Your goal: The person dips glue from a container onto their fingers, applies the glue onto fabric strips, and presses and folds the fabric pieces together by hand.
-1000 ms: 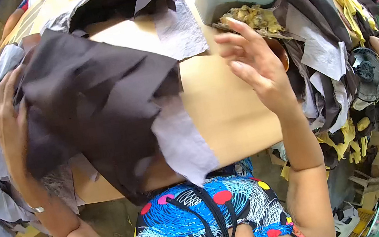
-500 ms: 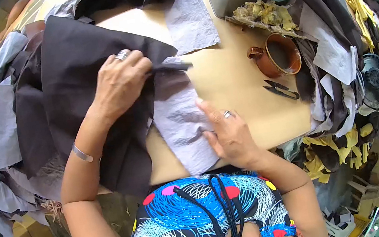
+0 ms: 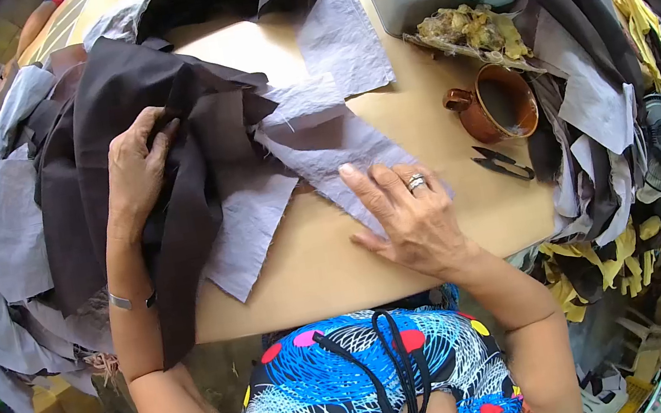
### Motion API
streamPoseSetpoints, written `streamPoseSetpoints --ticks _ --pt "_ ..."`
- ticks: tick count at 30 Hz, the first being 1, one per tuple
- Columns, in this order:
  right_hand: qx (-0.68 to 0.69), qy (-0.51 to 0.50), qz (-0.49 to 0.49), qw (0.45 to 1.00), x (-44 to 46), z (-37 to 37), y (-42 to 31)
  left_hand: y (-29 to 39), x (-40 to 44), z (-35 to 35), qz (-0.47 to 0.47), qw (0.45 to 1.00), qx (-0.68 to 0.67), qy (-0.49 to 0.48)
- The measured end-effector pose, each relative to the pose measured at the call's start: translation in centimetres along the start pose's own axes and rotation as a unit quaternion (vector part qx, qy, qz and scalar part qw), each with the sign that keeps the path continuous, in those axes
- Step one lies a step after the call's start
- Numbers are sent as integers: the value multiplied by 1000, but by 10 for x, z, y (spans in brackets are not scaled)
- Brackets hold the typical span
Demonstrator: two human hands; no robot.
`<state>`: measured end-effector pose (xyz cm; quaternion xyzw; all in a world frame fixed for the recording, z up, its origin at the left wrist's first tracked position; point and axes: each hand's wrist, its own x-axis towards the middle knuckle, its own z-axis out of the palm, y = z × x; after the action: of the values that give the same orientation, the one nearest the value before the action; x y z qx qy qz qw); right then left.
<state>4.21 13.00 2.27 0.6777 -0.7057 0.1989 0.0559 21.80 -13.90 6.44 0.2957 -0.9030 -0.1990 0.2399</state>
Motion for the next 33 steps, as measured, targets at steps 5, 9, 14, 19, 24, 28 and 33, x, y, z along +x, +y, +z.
streamPoseSetpoints --ticks 5,9,14,19,24,28,33 --pt "-98 16 -31 995 1 8 -3 -1 -6 -36 -35 957 285 -43" --pt "-103 -28 -32 994 3 -2 -7 44 -2 -48 78 972 179 128" --pt "-116 -3 -71 991 -3 0 -2 98 -15 14 291 934 -28 -207" --pt "76 -61 23 995 -3 -66 1 70 -1 58 287 939 116 -149" --pt "192 127 134 964 -12 -140 -9 83 9 21 283 942 78 -162" --pt "143 116 113 976 -1 -158 15 90 -10 4 188 915 21 -357" --pt "155 95 55 982 45 -122 23 86 -14 -42 181 914 343 119"
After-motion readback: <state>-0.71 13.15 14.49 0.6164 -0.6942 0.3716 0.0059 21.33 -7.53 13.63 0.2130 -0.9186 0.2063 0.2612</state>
